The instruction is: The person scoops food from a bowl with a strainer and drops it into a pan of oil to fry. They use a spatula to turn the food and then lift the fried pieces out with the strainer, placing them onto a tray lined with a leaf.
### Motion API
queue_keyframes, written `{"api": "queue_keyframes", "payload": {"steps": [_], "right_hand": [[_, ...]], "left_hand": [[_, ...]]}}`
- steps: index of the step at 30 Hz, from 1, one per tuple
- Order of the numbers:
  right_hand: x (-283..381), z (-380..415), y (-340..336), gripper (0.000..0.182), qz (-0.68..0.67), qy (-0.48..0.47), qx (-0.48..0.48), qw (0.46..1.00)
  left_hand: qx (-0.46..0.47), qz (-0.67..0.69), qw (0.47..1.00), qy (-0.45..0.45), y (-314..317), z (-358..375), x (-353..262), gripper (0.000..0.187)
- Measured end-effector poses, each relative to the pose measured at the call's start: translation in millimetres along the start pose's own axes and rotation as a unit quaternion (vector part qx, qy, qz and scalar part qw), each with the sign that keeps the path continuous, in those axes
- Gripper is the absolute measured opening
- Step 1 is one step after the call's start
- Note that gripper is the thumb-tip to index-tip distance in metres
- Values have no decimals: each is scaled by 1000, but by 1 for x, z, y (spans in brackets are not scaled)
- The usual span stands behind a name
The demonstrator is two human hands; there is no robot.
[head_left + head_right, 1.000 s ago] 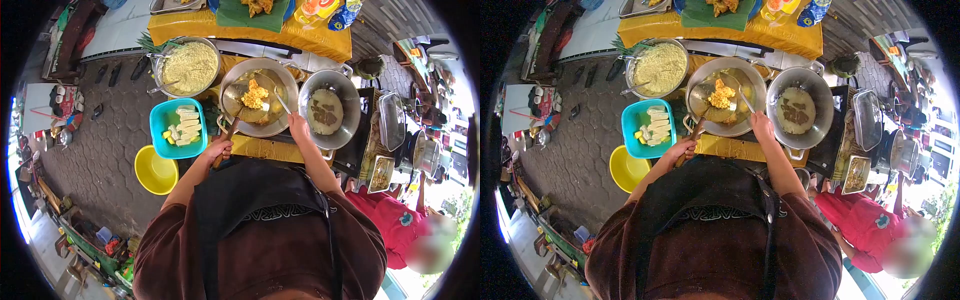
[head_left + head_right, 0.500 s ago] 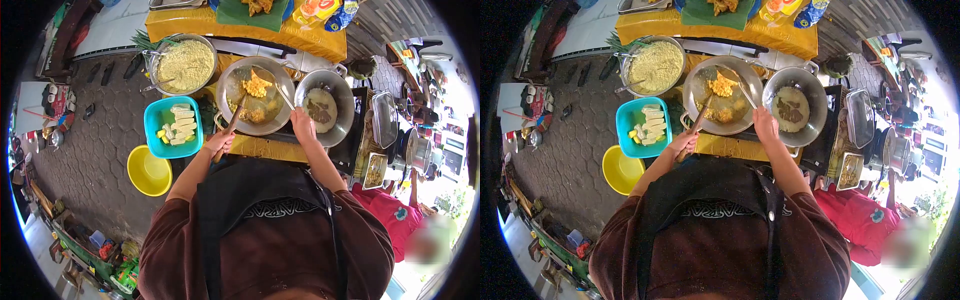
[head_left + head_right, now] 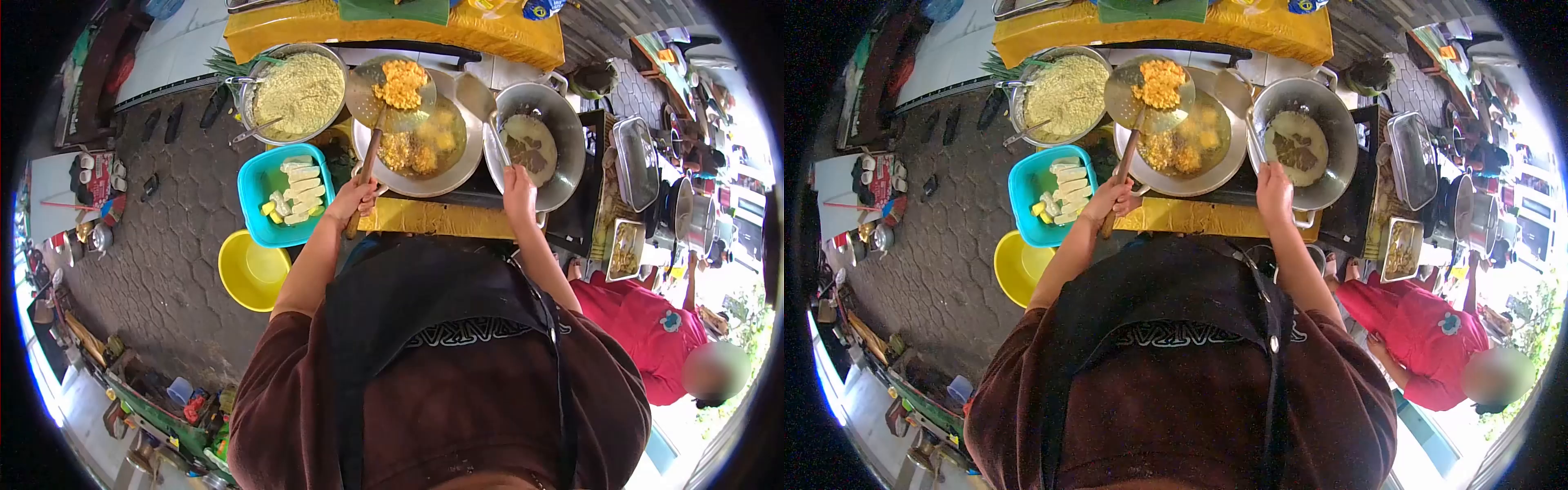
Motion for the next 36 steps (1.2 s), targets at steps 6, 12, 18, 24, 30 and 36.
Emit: {"api": "queue_keyframes", "payload": {"steps": [6, 12, 18, 24, 30, 36], "right_hand": [[-63, 15, 52, 38, 137, 93, 158, 973], [-98, 24, 114, 38, 101, 129, 178, 970], [-106, 47, 156, 27, -181, 296, 251, 904], [-111, 72, 181, 28, -341, 321, 286, 836], [-114, 91, 176, 25, -460, 370, 285, 755], [-105, 110, 128, 25, -462, 354, 244, 776]], "left_hand": [[3, 15, 999, 37, 23, 34, -15, 16], [20, 21, 998, 59, 47, 29, -45, 17], [1, 7, 998, 68, 65, 55, -63, 19], [-1, -15, 999, 40, 57, 70, -58, 14], [-14, -13, 1000, 4, 34, 63, -43, 12], [-42, -11, 999, -17, 10, 45, -20, 10]]}}
Point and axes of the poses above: each hand's wrist, its own z-axis away from the middle knuckle, its own y-axis out of the palm, x = y × z, the point moved 4 cm from there along -z, towards the middle knuckle, and after that the axes turned 1 degree about z, right-handed, at the moved point
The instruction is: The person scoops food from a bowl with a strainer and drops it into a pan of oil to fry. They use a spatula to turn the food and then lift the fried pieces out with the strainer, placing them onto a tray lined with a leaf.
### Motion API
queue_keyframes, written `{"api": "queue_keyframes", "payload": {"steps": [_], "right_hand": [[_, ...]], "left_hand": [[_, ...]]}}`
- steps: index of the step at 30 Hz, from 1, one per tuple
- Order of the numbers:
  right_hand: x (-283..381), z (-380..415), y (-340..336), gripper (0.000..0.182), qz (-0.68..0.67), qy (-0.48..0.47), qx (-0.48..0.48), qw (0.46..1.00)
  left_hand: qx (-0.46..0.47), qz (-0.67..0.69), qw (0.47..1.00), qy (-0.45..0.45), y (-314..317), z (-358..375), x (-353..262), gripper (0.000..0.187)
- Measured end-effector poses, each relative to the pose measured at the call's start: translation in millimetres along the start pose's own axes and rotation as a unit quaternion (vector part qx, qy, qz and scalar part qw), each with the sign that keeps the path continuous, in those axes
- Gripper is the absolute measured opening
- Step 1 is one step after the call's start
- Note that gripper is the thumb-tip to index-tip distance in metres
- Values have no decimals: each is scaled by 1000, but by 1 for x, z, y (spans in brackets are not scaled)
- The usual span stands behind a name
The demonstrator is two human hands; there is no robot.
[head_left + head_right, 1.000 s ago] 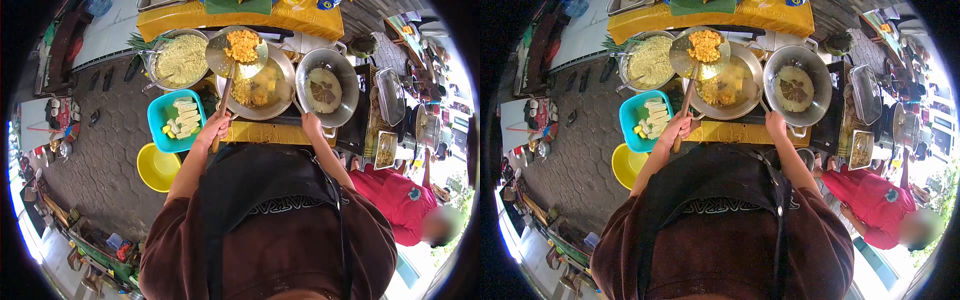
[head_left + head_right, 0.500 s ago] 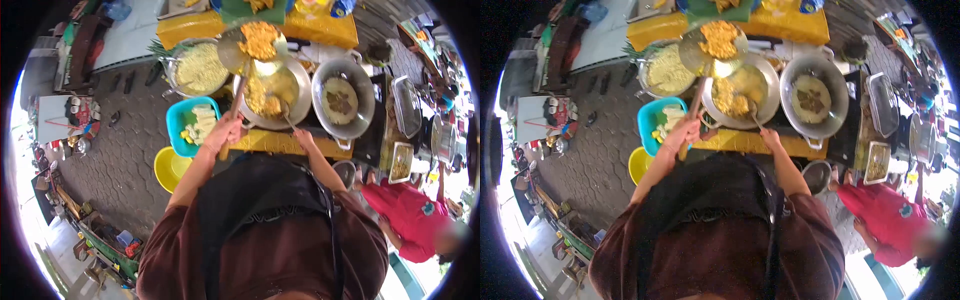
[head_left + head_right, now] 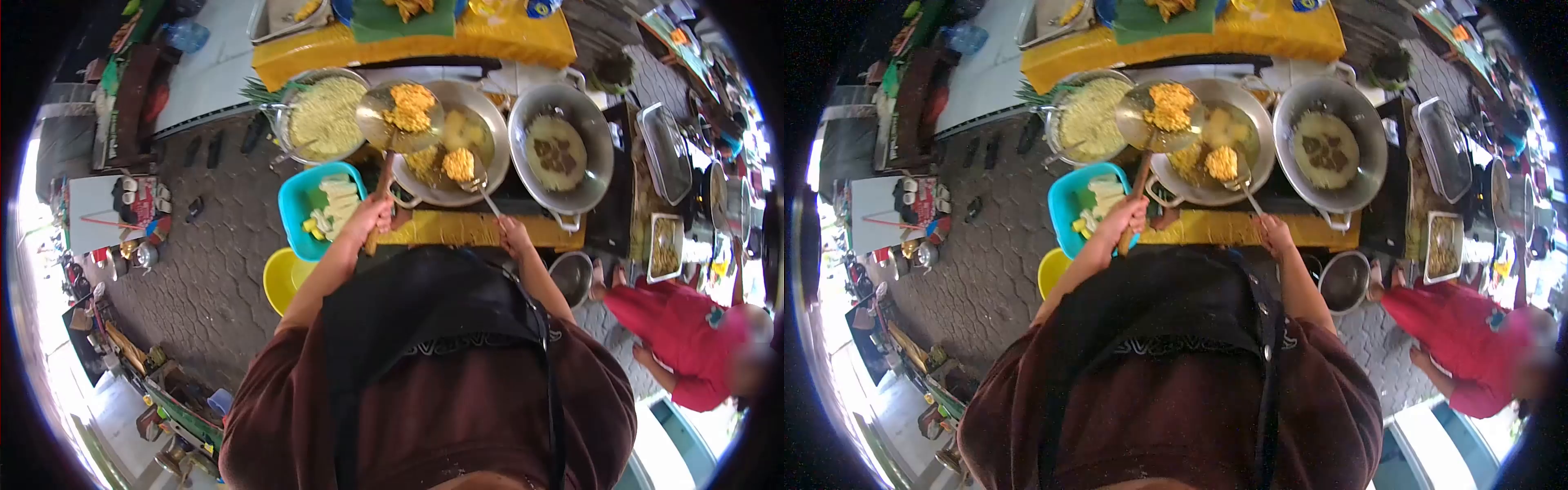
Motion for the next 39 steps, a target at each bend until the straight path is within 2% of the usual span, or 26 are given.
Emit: {"api": "queue_keyframes", "payload": {"steps": [6, 12, 13, 14, 15, 17, 20, 24, 27, 29, 30, 32, 34, 37, 39], "right_hand": [[28, 30, -4, 27, -31, -23, -43, 998], [64, 30, 18, 26, 27, -62, -56, 996], [76, 27, 27, 29, 169, -131, -132, 968], [89, 25, 37, 32, 306, -196, -203, 909], [93, 18, 46, 34, 374, -205, -195, 883], [106, 30, 75, 32, 461, -218, -229, 829], [114, 47, 98, 31, 505, -238, -226, 798], [109, 59, 93, 29, 498, -251, -214, 802], [109, 66, 78, 28, 437, -277, -225, 826], [111, 73, 64, 29, 347, -275, -254, 860], [114, 77, 58, 31, 336, -279, -275, 857], [113, 73, 45, 33, 357, -230, -284, 860], [103, 55, 30, 35, 371, -208, -294, 855], [86, 21, 27, 38, 442, -183, -257, 840], [74, -5, 32, 40, 435, -113, -194, 872]], "left_hand": [[2, -7, 1000, -23, -19, -30, 25, 9], [-2, -18, 997, -76, -8, -45, 41, 10], [-1, -17, 997, -76, -5, -50, 44, 10], [13, 0, 996, -91, -1, -55, 49, 9], [27, 17, 994, -106, 1, -61, 55, 9], [32, 14, 993, -114, 7, -71, 61, 8], [-7, 37, 992, -124, 22, -66, 52, 10], [19, 45, 991, -124, 17, -72, 50, 10], [39, 43, 992, -114, 10, -72, 48, 11], [64, 52, 992, -92, 6, -71, 46, 7], [63, 52, 992, -92, 6, -66, 42, 7], [70, 6, 995, -72, 13, -44, 23, 7], [69, 15, 995, -63, 19, -27, 8, 7], [77, 27, 996, -43, 30, -7, -17, 6], [55, 3, 998, -8, 44, 12, -41, 10]]}}
Point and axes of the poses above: each hand's wrist, its own z-axis away from the middle knuckle, its own y-axis out of the palm, x = y × z, the point moved 4 cm from there along -z, towards the middle knuckle, and after that the axes turned 1 degree about z, right-handed, at the moved point
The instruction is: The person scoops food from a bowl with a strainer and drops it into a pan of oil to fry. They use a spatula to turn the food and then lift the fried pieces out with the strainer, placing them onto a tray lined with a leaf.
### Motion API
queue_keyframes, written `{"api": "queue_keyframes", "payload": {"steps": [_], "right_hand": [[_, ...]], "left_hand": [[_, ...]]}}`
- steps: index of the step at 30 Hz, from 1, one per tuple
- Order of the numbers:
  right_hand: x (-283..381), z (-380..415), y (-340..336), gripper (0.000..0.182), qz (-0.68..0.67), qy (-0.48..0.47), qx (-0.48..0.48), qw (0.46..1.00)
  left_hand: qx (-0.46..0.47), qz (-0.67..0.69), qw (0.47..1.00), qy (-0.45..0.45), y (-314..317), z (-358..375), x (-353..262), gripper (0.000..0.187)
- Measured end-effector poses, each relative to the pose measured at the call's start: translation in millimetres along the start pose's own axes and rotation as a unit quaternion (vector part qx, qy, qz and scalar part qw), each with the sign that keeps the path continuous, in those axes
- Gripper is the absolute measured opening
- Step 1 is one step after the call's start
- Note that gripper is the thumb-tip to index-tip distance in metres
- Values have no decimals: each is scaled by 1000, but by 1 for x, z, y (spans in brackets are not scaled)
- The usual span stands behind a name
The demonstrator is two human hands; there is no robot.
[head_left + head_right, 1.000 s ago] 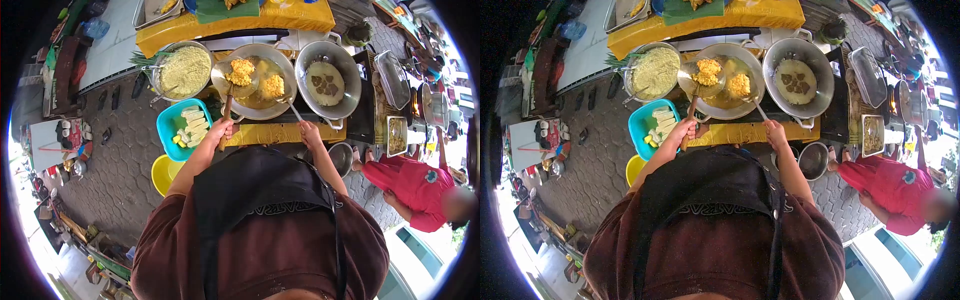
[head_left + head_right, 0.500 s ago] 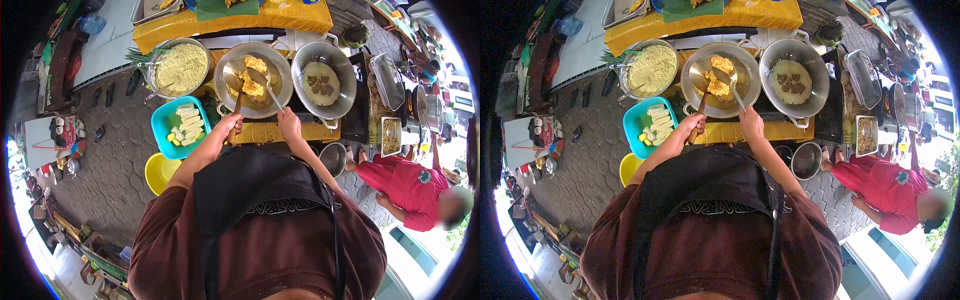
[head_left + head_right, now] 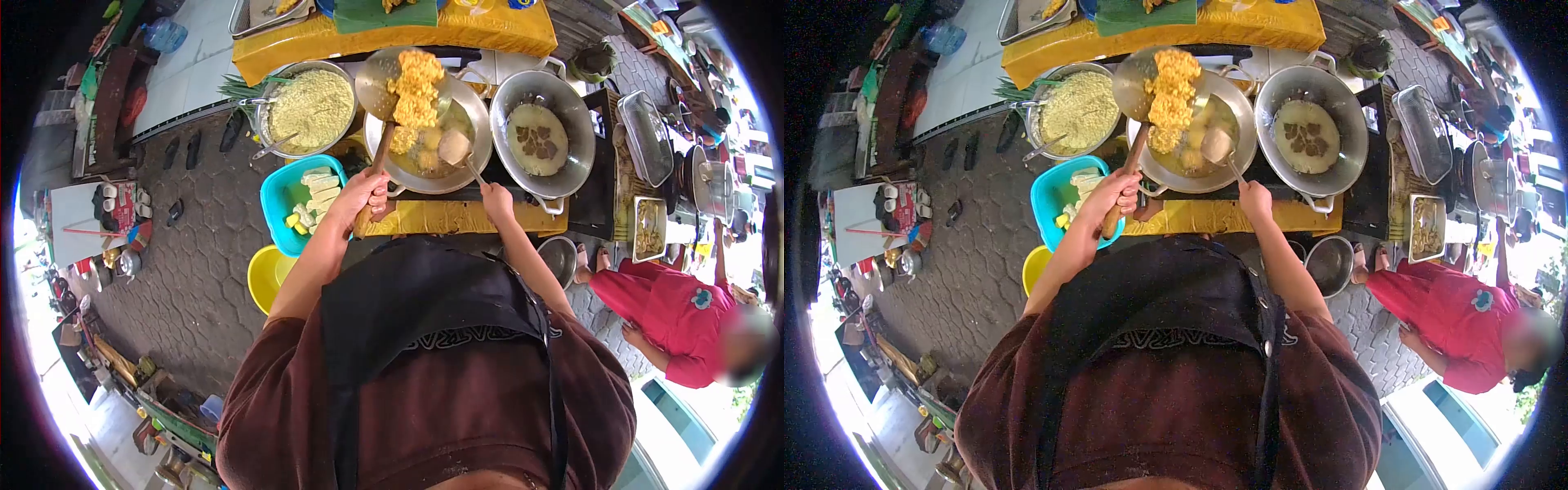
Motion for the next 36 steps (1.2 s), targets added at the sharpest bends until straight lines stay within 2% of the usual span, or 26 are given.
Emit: {"api": "queue_keyframes", "payload": {"steps": [2, 4, 6, 8, 9, 11, 12, 14, 15, 17, 24, 33, 36], "right_hand": [[11, -9, 13, 41, 4, 3, 22, 1000], [27, -17, 22, 44, 48, -47, 4, 998], [38, -28, 33, 44, 85, -59, 23, 994], [43, -33, 40, 41, 79, 3, 34, 996], [51, -34, 38, 41, 75, 1, 35, 997], [56, -31, 42, 36, -53, 121, 122, 984], [56, -38, 48, 36, -56, 119, 124, 984], [47, -52, 69, 34, -160, 203, 187, 948], [48, -52, 74, 34, -162, 201, 188, 948], [47, -47, 85, 30, -263, 225, 208, 915], [42, -47, 108, 29, -387, 201, 307, 846], [60, -33, 84, 28, -446, 144, 324, 822], [61, -43, 85, 28, -438, 174, 333, 817]], "left_hand": [[2, -12, 1000, 8, 14, 15, -18, 14], [20, -8, 999, 39, 30, 29, -33, 14], [15, -13, 998, 52, 41, 41, -44, 14], [16, -6, 998, 63, 50, 49, -51, 15], [15, -7, 998, 61, 53, 52, -53, 16], [18, -11, 998, 65, 54, 56, -55, 16], [24, -12, 997, 68, 54, 57, -56, 17], [20, -17, 998, 64, 52, 58, -57, 16], [21, -21, 997, 64, 53, 59, -57, 16], [23, -21, 998, 63, 54, 60, -58, 16], [15, -9, 999, 52, 50, 57, -56, 15], [13, -2, 998, 58, 53, 52, -57, 15], [4, -1, 998, 59, 56, 49, -59, 14]]}}
Point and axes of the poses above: each hand's wrist, its own z-axis away from the middle knuckle, its own y-axis out of the palm, x = y × z, the point moved 4 cm from there along -z, towards the middle knuckle, and after that the axes turned 1 degree about z, right-handed, at the moved point
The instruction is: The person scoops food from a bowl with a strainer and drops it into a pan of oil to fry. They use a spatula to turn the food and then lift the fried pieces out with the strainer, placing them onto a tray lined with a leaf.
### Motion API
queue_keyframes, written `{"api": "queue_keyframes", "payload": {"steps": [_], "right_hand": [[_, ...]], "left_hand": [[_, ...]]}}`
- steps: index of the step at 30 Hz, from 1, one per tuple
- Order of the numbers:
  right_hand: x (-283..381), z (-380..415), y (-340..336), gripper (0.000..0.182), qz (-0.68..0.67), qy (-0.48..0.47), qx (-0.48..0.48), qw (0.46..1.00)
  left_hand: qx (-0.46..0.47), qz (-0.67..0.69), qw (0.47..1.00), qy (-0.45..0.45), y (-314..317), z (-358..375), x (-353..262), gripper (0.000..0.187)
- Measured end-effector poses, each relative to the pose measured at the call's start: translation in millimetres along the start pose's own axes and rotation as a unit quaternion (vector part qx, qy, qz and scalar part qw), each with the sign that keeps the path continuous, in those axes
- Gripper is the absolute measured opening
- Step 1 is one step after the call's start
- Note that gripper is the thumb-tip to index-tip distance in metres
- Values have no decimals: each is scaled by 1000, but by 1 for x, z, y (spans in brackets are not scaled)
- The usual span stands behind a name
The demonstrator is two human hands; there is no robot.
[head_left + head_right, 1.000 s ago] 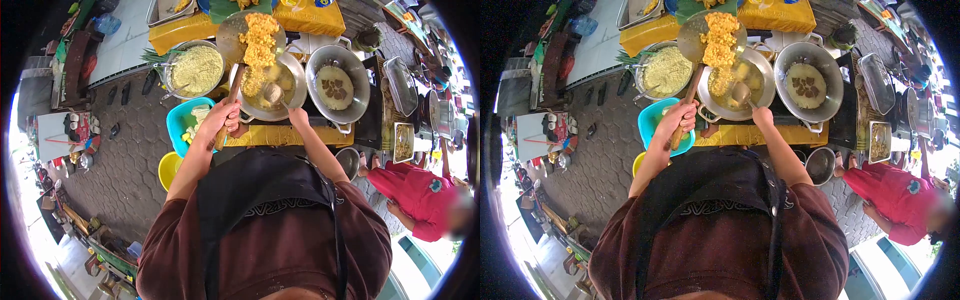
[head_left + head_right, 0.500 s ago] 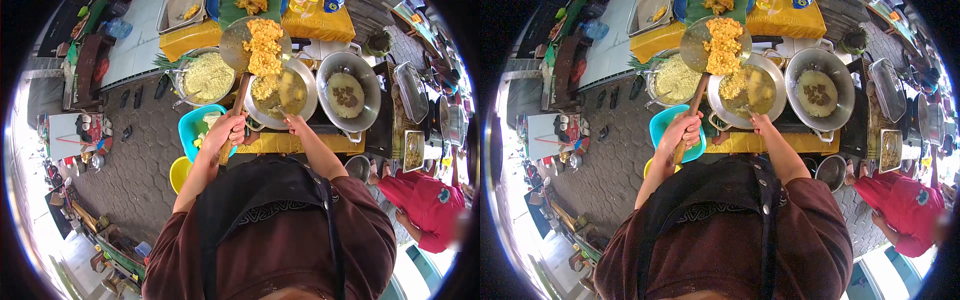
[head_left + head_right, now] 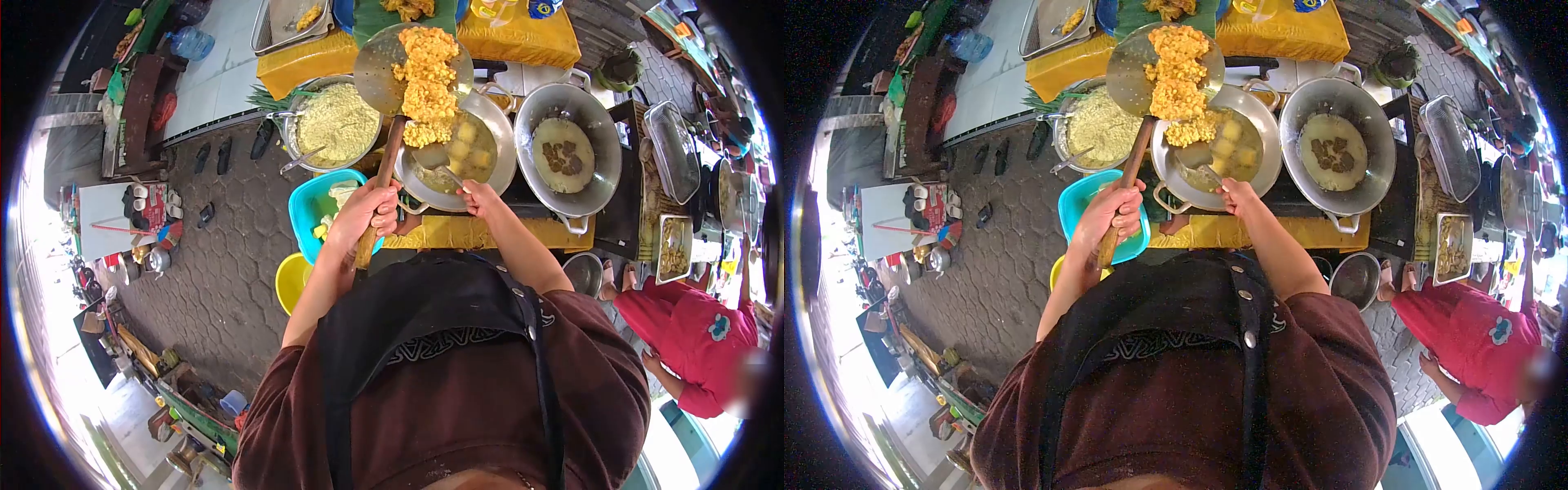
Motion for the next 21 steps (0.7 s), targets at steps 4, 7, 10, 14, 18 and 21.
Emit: {"api": "queue_keyframes", "payload": {"steps": [4, 7, 10, 14, 18, 21], "right_hand": [[-1, -15, 5, 28, -32, 43, -14, 998], [-5, -28, 11, 27, -56, 61, -26, 996], [-10, -32, 17, 28, -95, 42, -39, 994], [-11, -30, 22, 30, -110, -9, -28, 994], [7, -4, 25, 32, -107, -18, -8, 994], [29, 11, 26, 31, -147, -56, 42, 987]], "left_hand": [[7, -3, 1000, -1, 3, -4, -2, 14], [3, 11, 1000, -4, 5, -6, -1, 14], [-5, 6, 1000, -6, 8, -6, -3, 14], [-11, -3, 1000, -5, 11, -5, -5, 15], [-10, -6, 1000, 0, 10, -5, -3, 15], [-1, -7, 1000, 5, 10, -3, -1, 15]]}}
Point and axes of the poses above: each hand's wrist, its own z-axis away from the middle knuckle, its own y-axis out of the palm, x = y × z, the point moved 4 cm from there along -z, towards the middle knuckle, and after that the axes turned 1 degree about z, right-handed, at the moved point
